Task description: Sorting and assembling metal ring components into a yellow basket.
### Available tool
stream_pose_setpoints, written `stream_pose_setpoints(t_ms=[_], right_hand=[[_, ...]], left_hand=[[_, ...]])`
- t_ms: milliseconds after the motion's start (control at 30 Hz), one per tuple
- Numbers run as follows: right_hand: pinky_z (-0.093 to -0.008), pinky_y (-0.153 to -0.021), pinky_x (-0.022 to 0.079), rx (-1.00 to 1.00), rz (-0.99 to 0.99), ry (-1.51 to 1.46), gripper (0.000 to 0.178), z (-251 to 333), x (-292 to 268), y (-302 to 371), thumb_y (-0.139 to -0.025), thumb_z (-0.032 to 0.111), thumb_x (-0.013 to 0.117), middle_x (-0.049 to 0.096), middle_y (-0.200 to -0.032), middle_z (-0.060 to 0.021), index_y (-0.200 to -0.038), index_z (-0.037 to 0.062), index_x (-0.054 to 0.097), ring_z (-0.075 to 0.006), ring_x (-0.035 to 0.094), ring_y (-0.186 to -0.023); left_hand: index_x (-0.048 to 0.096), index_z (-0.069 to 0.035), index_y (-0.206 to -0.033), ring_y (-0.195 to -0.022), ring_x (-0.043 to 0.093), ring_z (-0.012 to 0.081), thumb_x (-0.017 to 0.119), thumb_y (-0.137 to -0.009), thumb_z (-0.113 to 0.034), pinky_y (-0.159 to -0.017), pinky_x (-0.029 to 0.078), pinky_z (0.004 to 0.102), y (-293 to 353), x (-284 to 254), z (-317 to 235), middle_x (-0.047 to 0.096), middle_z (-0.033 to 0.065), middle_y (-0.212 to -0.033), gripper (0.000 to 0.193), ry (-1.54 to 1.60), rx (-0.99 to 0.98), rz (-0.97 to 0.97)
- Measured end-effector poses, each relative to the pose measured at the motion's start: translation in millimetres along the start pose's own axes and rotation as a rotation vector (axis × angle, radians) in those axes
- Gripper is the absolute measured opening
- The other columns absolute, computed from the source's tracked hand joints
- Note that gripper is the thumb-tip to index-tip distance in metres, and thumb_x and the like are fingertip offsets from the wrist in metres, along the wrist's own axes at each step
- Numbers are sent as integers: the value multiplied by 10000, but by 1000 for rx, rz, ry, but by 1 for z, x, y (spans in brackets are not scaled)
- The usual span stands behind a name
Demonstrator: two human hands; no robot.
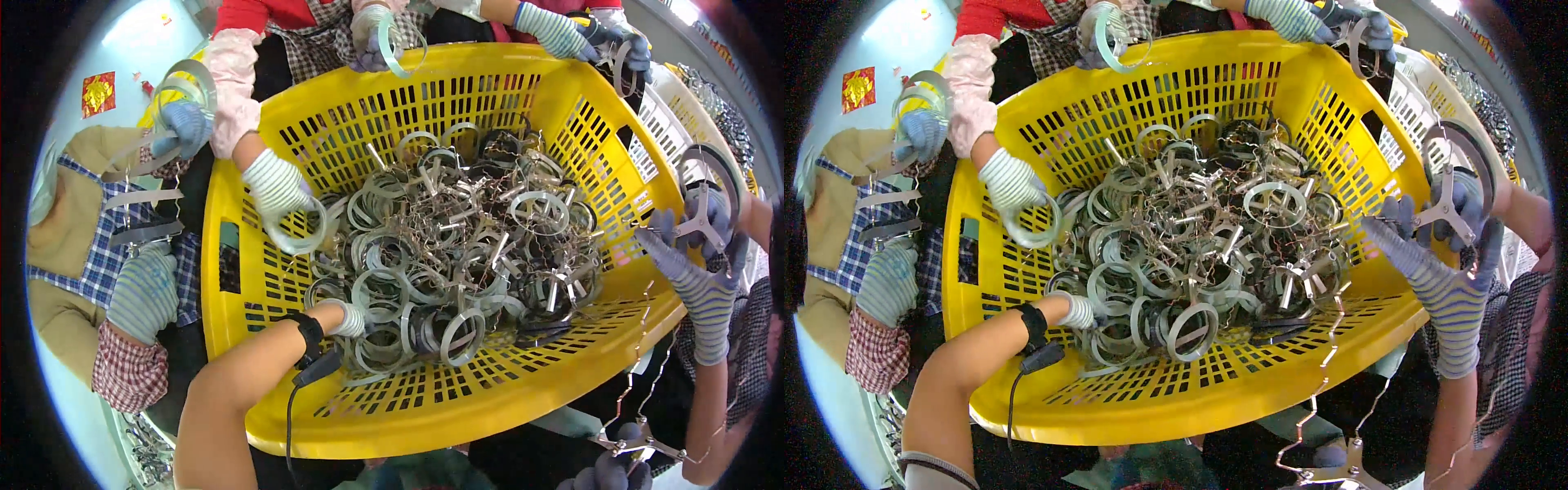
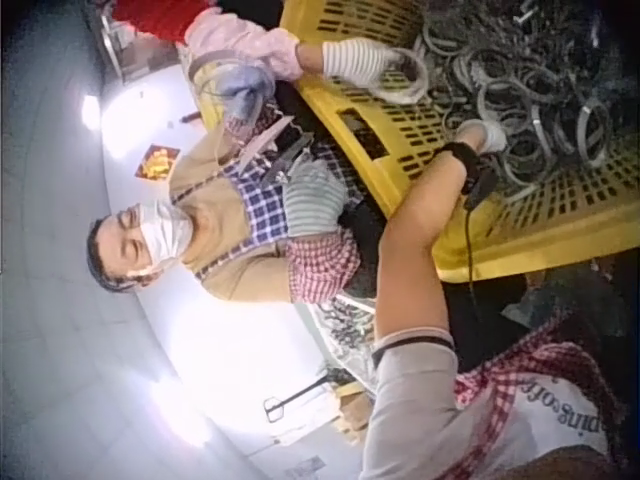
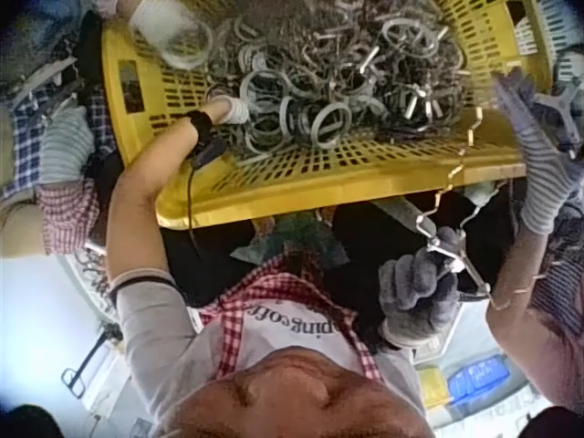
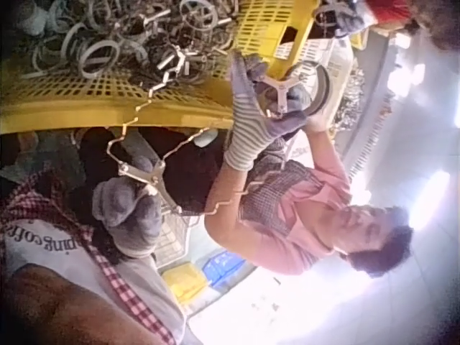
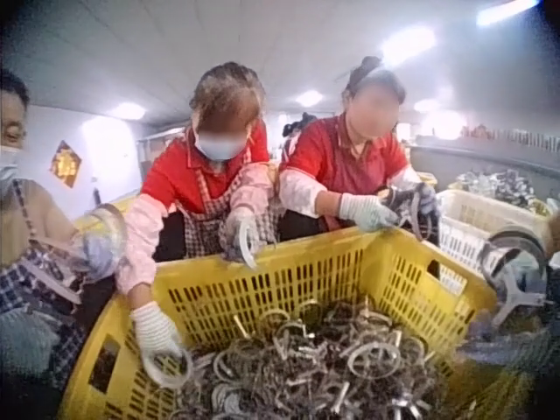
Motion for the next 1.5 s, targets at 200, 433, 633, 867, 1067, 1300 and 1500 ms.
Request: stream_pose_setpoints(t_ms=[200,433,633,867,1067,1300,1500], right_hand=[[-321,-711,289,56,124,211,517,-57,-26,93,-914,318,529,455,-924,-33,-1334,70,357,-135,367,-793],[-271,-499,360,90,211,347,525,-36,-98,166,-918,301,541,469,-712,16,-1338,50,352,-103,409,-527],[-266,-525,360,141,339,324,523,-36,-93,171,-931,293,518,444,-716,23,-1352,54,321,-97,404,-544],[-261,-583,322,149,473,373,425,-45,-98,189,-945,312,475,427,-738,44,-1281,61,405,-77,378,-591],[-344,-603,465,182,401,376,427,-62,-121,196,-874,332,598,571,-762,-11,-1203,71,520,-135,550,-607],[-271,-522,396,-19,452,501,192,-72,-124,204,-865,262,633,565,-729,13,-960,107,571,-103,497,-546],[-331,-724,469,-260,545,586,314,-90,-146,191,-814,316,676,606,-883,-74,-977,64,580,-172,573,-800]], left_hand=[[524,-116,-1278,-1107,560,268,505,-867,-125,-906,451,359,-14,19,-37,536,99,-1285,411,146,-149,-327],[603,-111,-1186,-1074,584,286,625,-781,-113,-846,468,426,21,-27,-111,592,101,-1209,406,-450,-253,135],[688,-70,-1012,-941,640,303,656,-716,-129,-733,494,428,57,-58,-124,669,109,-1037,304,-462,-249,-10],[523,-98,-1240,-972,602,353,678,-704,-193,-812,485,392,165,-122,-198,633,177,-1060,566,-162,-194,-224],[483,26,-1207,-992,590,354,746,-642,-335,-835,469,378,246,-109,-218,604,237,-1074,720,155,-78,-662],[534,1,-954,-728,614,278,663,-794,-324,-665,464,360,301,-55,-261,613,183,-777,385,432,158,-1259],[580,-27,-1068,-876,614,355,615,-773,-237,-770,484,378,323,-27,-300,643,173,-928,363,354,500,-1144]])
Point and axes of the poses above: each hand's wrist, its own y-axis away from the middle knuckle, its own x-axis out of the palm, z = x × y, the point moved 2 cm from there along -y, towards the middle knuckle
